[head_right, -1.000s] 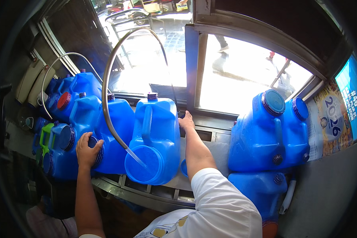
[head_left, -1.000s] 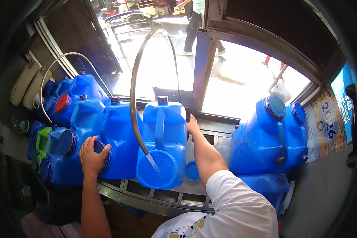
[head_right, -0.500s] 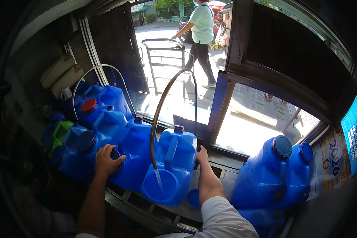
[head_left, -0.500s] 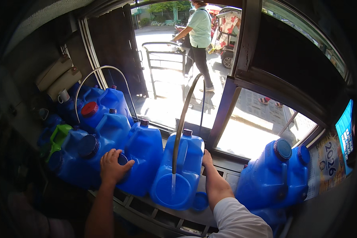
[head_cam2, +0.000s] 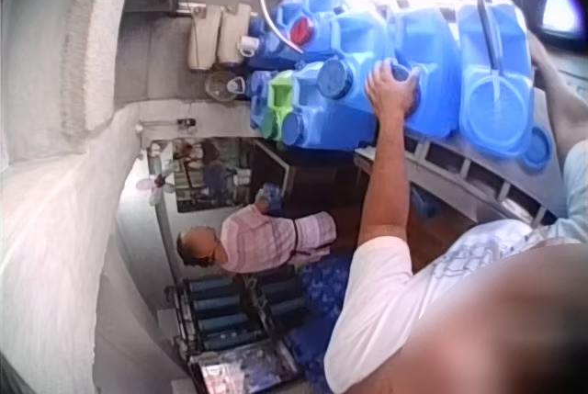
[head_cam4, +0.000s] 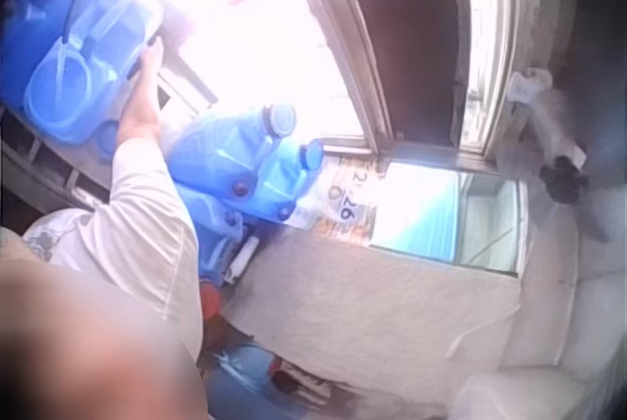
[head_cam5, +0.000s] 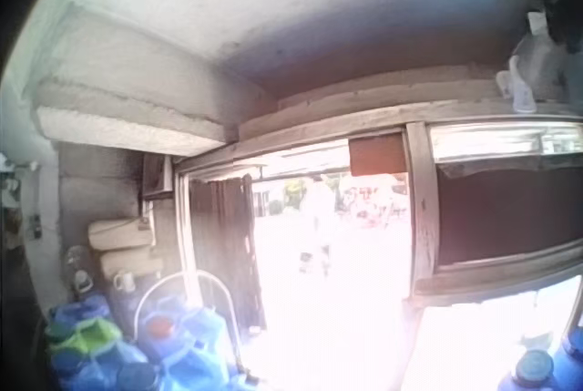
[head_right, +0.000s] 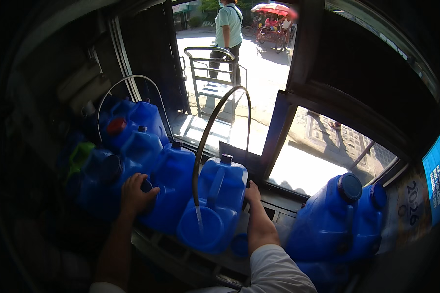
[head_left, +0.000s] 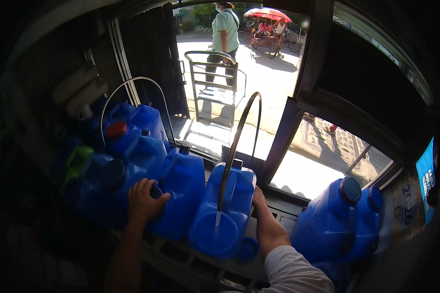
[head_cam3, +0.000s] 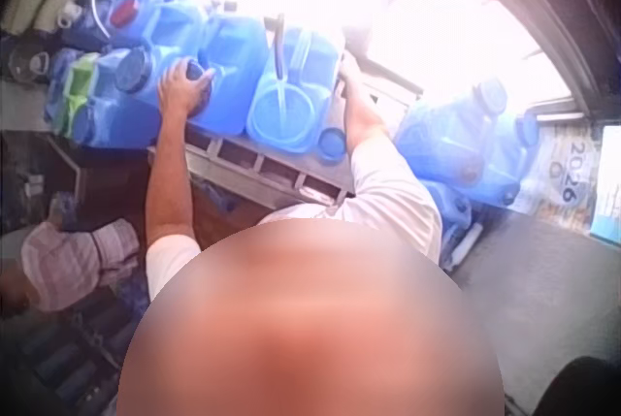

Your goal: The person fills several blue plastic jugs with water from a tap, then seals each with a cap and applies a purple seal using a handheld applicator. The person moves the jugs on a metal counter and exits the vehicle at the end.

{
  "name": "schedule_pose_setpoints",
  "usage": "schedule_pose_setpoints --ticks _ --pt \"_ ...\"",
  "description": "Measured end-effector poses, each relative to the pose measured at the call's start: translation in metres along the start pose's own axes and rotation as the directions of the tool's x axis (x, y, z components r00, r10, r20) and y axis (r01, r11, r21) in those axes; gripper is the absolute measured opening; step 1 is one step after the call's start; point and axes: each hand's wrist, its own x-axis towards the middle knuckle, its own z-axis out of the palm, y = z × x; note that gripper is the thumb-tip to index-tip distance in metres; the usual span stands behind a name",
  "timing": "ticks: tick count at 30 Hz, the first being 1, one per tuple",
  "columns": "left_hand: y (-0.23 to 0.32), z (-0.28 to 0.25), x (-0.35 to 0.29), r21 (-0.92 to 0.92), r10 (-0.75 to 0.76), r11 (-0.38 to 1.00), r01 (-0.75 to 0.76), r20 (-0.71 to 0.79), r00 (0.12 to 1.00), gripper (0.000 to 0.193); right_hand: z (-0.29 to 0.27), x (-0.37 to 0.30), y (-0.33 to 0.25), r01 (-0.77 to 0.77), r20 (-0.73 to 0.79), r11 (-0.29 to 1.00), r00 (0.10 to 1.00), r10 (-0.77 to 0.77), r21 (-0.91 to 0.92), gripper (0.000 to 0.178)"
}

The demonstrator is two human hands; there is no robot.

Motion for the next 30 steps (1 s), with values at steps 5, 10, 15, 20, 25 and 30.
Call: schedule_pose_setpoints --ticks 5,10,15,20,25,30 --pt "-0.005 0.005 0.000 0.021 -0.011 1.000 0.011 -0.015 1.000 0.079 -0.005 -0.017 -0.008 -0.046 -0.033 0.999 0.998 0.045 -0.021 0.084" --pt "-0.003 0.004 0.000 0.011 0.000 1.000 0.000 -0.010 1.000 0.080 -0.008 -0.021 -0.011 -0.091 -0.035 0.995 0.995 0.089 -0.039 0.088" --pt "-0.002 0.002 0.001 0.018 -0.028 0.999 0.028 0.009 1.000 0.079 -0.006 -0.019 -0.009 -0.134 -0.006 0.988 0.991 0.134 -0.070 0.095" --pt "-0.001 -0.002 0.001 0.008 -0.028 1.000 0.028 0.015 0.999 0.080 -0.008 -0.010 0.004 -0.137 0.031 0.986 0.990 0.140 -0.094 0.099" --pt "-0.003 0.000 0.004 0.034 -0.008 0.999 0.008 0.003 1.000 0.082 -0.007 -0.005 0.015 -0.108 0.029 0.992 0.993 0.111 -0.069 0.100" --pt "-0.008 0.001 0.003 0.027 0.005 1.000 -0.005 -0.013 1.000 0.084 -0.009 -0.014 0.004 -0.126 0.036 0.990 0.991 0.128 -0.062 0.096"
